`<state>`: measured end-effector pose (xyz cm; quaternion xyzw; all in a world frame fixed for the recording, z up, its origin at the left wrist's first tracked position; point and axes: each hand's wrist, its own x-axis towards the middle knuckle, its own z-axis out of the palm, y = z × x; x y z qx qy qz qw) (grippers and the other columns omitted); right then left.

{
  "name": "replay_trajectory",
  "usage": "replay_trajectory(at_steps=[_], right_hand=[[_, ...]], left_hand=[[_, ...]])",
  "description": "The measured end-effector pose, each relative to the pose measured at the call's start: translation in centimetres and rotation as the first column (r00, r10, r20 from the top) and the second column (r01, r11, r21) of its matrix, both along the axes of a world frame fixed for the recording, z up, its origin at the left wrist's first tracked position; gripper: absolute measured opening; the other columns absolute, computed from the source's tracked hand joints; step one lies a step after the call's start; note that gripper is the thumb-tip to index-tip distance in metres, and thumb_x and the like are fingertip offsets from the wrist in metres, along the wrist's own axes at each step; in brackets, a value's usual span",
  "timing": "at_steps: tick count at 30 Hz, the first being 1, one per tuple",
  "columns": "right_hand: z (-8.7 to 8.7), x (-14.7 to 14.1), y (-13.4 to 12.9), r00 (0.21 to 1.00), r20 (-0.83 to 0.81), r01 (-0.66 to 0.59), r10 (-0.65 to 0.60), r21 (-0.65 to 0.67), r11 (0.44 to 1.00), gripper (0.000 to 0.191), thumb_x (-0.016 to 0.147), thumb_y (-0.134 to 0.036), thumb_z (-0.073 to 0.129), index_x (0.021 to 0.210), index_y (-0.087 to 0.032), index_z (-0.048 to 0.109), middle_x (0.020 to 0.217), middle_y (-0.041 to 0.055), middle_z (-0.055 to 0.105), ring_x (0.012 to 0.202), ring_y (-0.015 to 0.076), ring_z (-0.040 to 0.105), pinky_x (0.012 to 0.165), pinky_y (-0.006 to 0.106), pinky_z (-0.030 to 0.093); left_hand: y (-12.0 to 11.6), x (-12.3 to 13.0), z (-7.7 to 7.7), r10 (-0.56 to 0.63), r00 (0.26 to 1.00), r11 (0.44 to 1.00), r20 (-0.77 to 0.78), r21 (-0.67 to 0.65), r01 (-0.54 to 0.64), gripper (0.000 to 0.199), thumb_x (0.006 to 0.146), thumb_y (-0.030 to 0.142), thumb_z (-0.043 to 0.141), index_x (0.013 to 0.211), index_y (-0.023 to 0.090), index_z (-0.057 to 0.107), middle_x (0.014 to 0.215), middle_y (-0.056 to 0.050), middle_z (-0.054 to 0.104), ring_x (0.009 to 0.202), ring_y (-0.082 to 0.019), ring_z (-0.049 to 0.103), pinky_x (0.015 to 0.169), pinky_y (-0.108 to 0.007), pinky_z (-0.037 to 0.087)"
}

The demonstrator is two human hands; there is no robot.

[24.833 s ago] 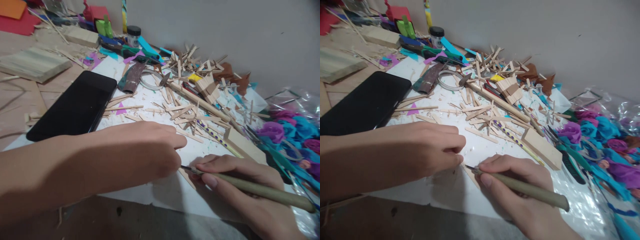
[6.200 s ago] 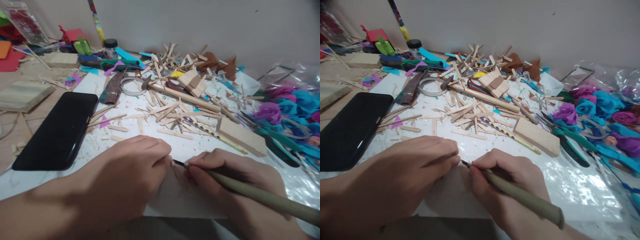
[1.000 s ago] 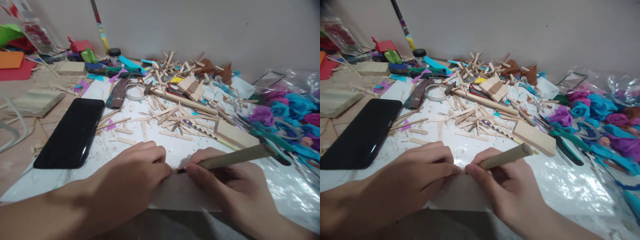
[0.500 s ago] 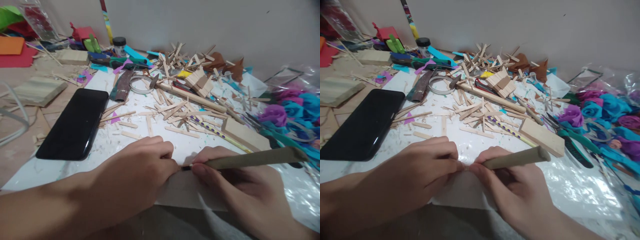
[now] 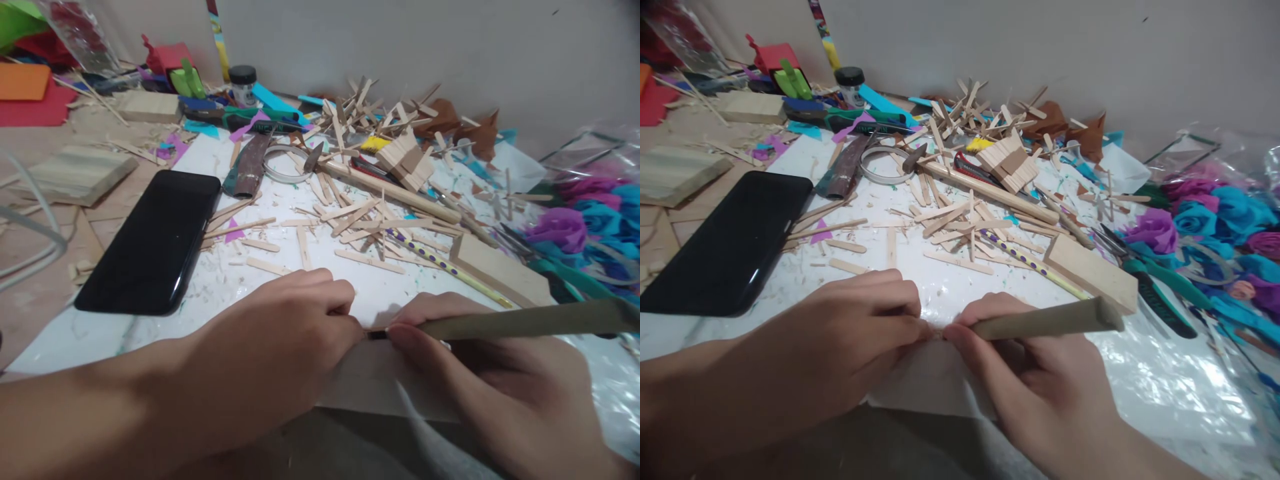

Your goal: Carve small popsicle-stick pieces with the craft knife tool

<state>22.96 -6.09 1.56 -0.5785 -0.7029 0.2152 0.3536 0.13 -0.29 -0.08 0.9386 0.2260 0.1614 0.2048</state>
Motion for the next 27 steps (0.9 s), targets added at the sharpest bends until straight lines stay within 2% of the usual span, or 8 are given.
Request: replay_trajectory(at_steps=[3,6,10,15,19,23,27], right_hand=[[0.2,-0.2,0.2,0.997,0.071,-0.047,0.044,0.041,0.998,0.013,0.096,-0.026,0.074,0.084,-0.031,0.077,0.081,-0.0013,0.081,0.068,0.0189,0.076,0.055,0.026,0.060],[0.4,-0.6,0.3,0.994,0.103,-0.049,0.043,0.055,0.997,0.018,0.098,-0.027,0.071,0.080,-0.030,0.075,0.076,-0.0009,0.080,0.063,0.0182,0.074,0.050,0.026,0.057],[0.2,-0.9,-0.2,0.992,0.121,-0.038,0.034,0.029,0.999,0.020,0.099,-0.026,0.070,0.079,-0.029,0.074,0.073,0.0006,0.078,0.060,0.0194,0.073,0.045,0.028,0.054],[-0.8,-1.1,-0.7,0.988,0.151,-0.044,0.037,0.044,0.998,0.024,0.100,-0.026,0.070,0.077,-0.029,0.071,0.077,0.0016,0.078,0.067,0.0214,0.074,0.055,0.032,0.056],[-0.5,-1.2,-0.3,0.999,0.030,0.040,-0.040,0.004,0.999,0.014,0.095,-0.025,0.075,0.082,-0.028,0.076,0.073,0.0003,0.077,0.057,0.0169,0.068,0.047,0.026,0.052],[0.1,-1.3,0.1,0.985,-0.084,0.146,-0.150,-0.047,0.988,0.017,0.093,-0.030,0.078,0.077,-0.026,0.076,0.060,-0.0020,0.069,0.046,0.0131,0.058,0.038,0.023,0.041],[-0.1,-1.4,0.0,0.984,-0.125,0.117,-0.129,-0.096,0.988,0.015,0.093,-0.031,0.079,0.078,-0.027,0.077,0.057,-0.0032,0.064,0.046,0.0120,0.056,0.037,0.022,0.038]], left_hand=[[-0.2,-0.2,-0.1,0.051,0.998,0.990,-0.022,-0.134,-0.054,0.024,0.100,0.011,0.065,0.079,0.021,0.067,0.084,0.001,0.066,0.079,-0.016,0.055,0.071,-0.032,0.040],[-0.3,-0.4,-0.1,0.093,0.995,0.979,-0.032,-0.179,-0.097,0.028,0.106,0.015,0.050,0.083,0.022,0.065,0.089,0.000,0.065,0.081,-0.017,0.055,0.071,-0.032,0.039],[-0.3,-0.3,-0.1,0.099,0.995,0.982,-0.024,-0.159,-0.102,0.030,0.106,0.013,0.048,0.081,0.021,0.063,0.087,0.000,0.064,0.080,-0.017,0.054,0.071,-0.033,0.038],[-0.3,-0.3,-0.2,0.063,0.998,0.989,-0.026,-0.136,-0.066,0.021,0.097,0.009,0.058,0.083,0.022,0.065,0.086,0.000,0.064,0.077,-0.018,0.052,0.071,-0.034,0.037],[-0.3,-0.3,0.0,0.032,0.999,0.995,-0.029,-0.099,-0.034,0.023,0.100,0.008,0.057,0.086,0.020,0.070,0.089,-0.002,0.066,0.084,-0.020,0.056,0.078,-0.036,0.041],[-0.3,-0.2,0.1,-0.022,1.000,1.000,-0.014,0.012,0.022,0.028,0.102,0.006,0.054,0.087,0.019,0.074,0.087,-0.003,0.068,0.082,-0.021,0.055,0.078,-0.038,0.039],[-0.3,-0.1,0.2,-0.045,0.998,0.996,-0.031,0.079,0.048,0.031,0.098,0.002,0.055,0.082,0.020,0.074,0.082,-0.002,0.068,0.078,-0.021,0.054,0.074,-0.039,0.037]])
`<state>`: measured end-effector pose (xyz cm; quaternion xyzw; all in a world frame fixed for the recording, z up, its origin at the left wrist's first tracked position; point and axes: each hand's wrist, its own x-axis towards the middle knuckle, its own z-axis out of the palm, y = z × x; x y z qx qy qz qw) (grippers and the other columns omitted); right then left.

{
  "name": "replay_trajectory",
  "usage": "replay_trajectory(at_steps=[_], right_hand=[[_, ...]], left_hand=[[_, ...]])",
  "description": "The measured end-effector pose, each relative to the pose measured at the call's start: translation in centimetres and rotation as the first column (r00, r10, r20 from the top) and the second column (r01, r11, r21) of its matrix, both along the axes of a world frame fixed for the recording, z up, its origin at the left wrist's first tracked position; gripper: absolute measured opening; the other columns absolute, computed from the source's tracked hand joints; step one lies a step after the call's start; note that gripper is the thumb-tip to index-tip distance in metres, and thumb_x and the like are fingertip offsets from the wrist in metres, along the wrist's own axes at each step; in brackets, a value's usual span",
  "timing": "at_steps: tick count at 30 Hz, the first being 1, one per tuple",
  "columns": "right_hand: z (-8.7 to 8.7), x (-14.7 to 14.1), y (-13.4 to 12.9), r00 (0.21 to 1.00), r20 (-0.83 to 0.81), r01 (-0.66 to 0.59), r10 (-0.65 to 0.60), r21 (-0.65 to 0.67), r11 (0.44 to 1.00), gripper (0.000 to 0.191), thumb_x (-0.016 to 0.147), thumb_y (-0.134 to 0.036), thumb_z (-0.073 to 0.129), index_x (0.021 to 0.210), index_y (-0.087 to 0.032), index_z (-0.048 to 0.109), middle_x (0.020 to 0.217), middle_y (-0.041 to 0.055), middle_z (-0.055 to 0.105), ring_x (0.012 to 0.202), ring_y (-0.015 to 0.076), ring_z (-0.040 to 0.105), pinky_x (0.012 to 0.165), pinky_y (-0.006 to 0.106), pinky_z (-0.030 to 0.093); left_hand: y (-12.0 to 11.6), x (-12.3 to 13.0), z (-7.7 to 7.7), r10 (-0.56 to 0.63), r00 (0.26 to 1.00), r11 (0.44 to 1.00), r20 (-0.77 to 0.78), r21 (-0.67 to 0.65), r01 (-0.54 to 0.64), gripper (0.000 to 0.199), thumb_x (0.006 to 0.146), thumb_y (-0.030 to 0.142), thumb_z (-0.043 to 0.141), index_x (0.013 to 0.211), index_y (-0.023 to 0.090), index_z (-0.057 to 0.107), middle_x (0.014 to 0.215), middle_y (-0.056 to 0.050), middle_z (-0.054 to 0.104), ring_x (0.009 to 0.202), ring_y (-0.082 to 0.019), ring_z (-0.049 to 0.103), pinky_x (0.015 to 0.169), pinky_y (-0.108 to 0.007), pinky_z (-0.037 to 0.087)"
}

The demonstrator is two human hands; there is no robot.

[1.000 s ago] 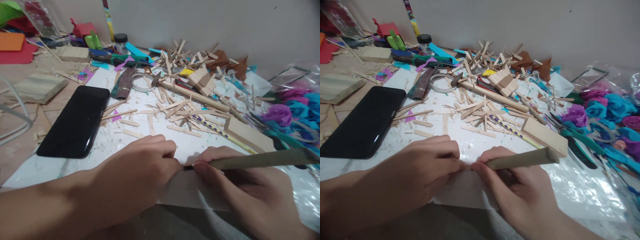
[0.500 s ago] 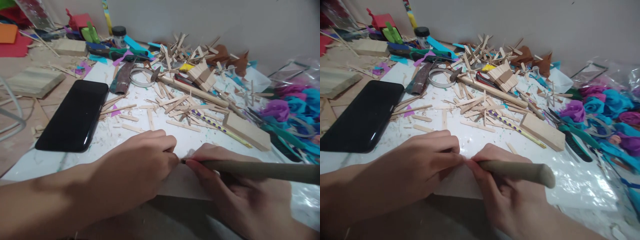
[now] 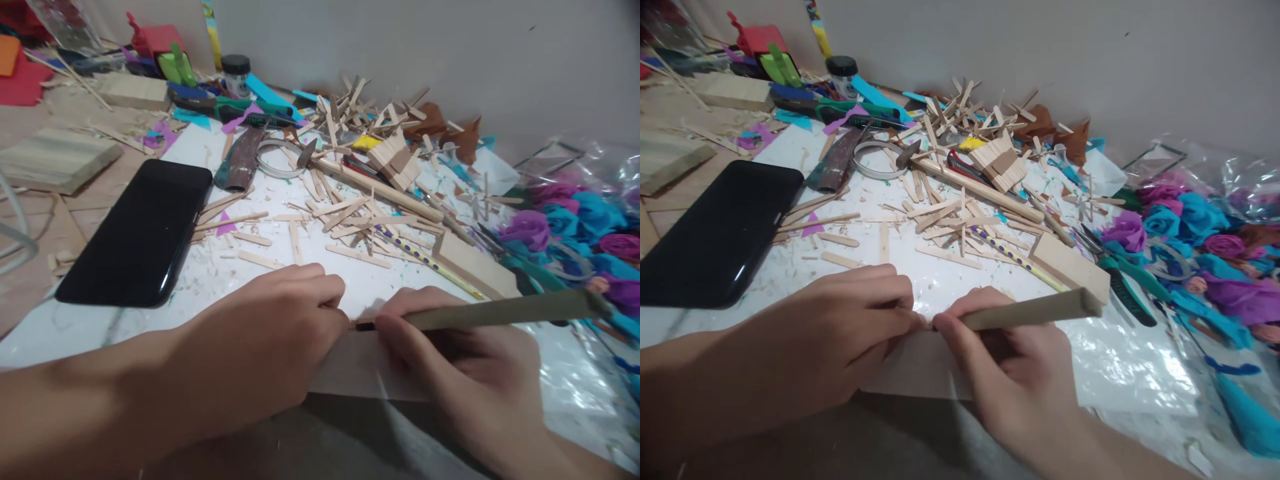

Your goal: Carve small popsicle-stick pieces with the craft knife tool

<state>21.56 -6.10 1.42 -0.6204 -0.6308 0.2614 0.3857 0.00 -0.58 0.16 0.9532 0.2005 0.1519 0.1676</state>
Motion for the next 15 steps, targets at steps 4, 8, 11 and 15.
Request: replay_trajectory(at_steps=[4,8,11,15], right_hand=[[-0.15,0.15,-0.19,1.000,-0.019,-0.024,0.024,0.008,1.000,0.016,0.093,-0.030,0.078,0.077,-0.028,0.078,0.060,-0.0028,0.066,0.048,0.0122,0.058,0.039,0.021,0.040],[-0.08,0.32,-0.06,0.998,0.028,-0.064,0.063,0.033,0.997,0.016,0.094,-0.028,0.077,0.077,-0.029,0.078,0.060,-0.0025,0.067,0.048,0.0129,0.056,0.038,0.023,0.039],[-0.06,0.25,-0.01,0.997,0.038,-0.066,0.065,0.032,0.997,0.016,0.093,-0.029,0.078,0.077,-0.029,0.078,0.061,-0.0018,0.069,0.048,0.0140,0.057,0.037,0.024,0.040],[0.12,0.09,-0.04,0.996,0.031,-0.085,0.084,0.044,0.995,0.015,0.093,-0.024,0.076,0.079,-0.029,0.077,0.071,-0.0007,0.075,0.056,0.0159,0.065,0.044,0.024,0.050]], left_hand=[[0.05,0.00,0.01,0.011,1.000,1.000,0.009,0.010,-0.011,0.032,0.100,0.002,0.055,0.080,0.021,0.073,0.081,-0.001,0.068,0.075,-0.020,0.052,0.073,-0.039,0.035],[0.19,-0.11,-0.19,-0.023,1.000,1.000,-0.021,-0.010,0.023,0.027,0.098,0.005,0.062,0.079,0.021,0.071,0.083,0.000,0.068,0.077,-0.019,0.053,0.073,-0.039,0.036],[0.16,-0.21,-0.41,0.001,1.000,0.996,-0.003,-0.089,-0.002,0.025,0.099,0.007,0.063,0.079,0.022,0.067,0.084,0.000,0.067,0.080,-0.020,0.055,0.074,-0.037,0.039],[0.05,-0.30,-0.58,0.059,0.998,0.986,0.038,-0.158,-0.052,0.027,0.102,0.011,0.057,0.079,0.023,0.065,0.086,0.000,0.067,0.083,-0.019,0.058,0.076,-0.035,0.041]])
